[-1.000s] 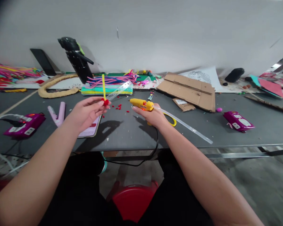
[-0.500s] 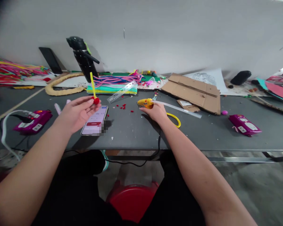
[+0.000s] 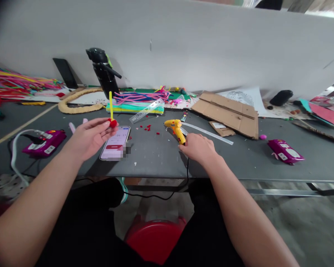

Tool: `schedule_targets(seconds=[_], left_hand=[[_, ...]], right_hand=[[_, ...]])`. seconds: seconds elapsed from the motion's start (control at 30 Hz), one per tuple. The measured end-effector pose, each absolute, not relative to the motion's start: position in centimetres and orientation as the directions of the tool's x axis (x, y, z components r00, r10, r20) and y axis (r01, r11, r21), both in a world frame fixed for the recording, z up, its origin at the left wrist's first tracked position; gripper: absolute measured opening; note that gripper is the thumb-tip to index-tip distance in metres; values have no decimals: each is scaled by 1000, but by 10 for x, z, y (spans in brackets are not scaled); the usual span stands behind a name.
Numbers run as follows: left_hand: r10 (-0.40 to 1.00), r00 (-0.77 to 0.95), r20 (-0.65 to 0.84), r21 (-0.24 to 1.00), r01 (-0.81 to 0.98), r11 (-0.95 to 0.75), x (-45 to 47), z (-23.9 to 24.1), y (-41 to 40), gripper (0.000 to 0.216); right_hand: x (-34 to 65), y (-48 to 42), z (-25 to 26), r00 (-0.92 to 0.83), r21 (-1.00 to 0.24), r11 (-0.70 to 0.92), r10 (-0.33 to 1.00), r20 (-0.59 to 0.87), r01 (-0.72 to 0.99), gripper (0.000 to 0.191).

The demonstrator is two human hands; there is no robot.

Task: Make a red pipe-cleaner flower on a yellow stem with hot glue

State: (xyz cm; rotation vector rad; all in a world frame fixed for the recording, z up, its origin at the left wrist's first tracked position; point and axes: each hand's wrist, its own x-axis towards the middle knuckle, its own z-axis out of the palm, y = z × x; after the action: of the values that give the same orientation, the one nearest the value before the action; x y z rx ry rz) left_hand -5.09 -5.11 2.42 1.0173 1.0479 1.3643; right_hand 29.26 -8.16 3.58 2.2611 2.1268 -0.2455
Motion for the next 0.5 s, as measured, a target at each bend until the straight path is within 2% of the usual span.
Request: schedule_targets(seconds=[0.03,0.1,0.17,0.2,0.27,0.37,0.5], left_hand=[[999,-48,14,969,-246,-25,-51,24,-51,19],[999,-45,16,966,-256,-27,-50,23,-50,20],[999,-39,17,963,-267,-27,-49,23,-49,20],[999,-35,17,962,-271,-26,-48,23,-50,21],[1000,-25,16,961,-277,-23,-45,24,-51,23],[1000,-13,16,959,-283,-19,-38,26,-56,24],[1000,7,19,959,-284,-16,-33,26,-59,24]], right_hand=[[289,-84,37,-5,-126,-16,986,-165,992,33],[279,-86,35,-192,-294,134,965,-179,946,33],[265,-81,29,-359,-479,279,930,-82,833,26],[256,-76,25,-380,-517,319,925,-13,794,19],[238,-59,15,-371,-484,357,926,71,799,15],[212,-27,2,-298,-337,308,951,84,890,16],[187,5,-12,-260,-320,277,961,93,906,20]])
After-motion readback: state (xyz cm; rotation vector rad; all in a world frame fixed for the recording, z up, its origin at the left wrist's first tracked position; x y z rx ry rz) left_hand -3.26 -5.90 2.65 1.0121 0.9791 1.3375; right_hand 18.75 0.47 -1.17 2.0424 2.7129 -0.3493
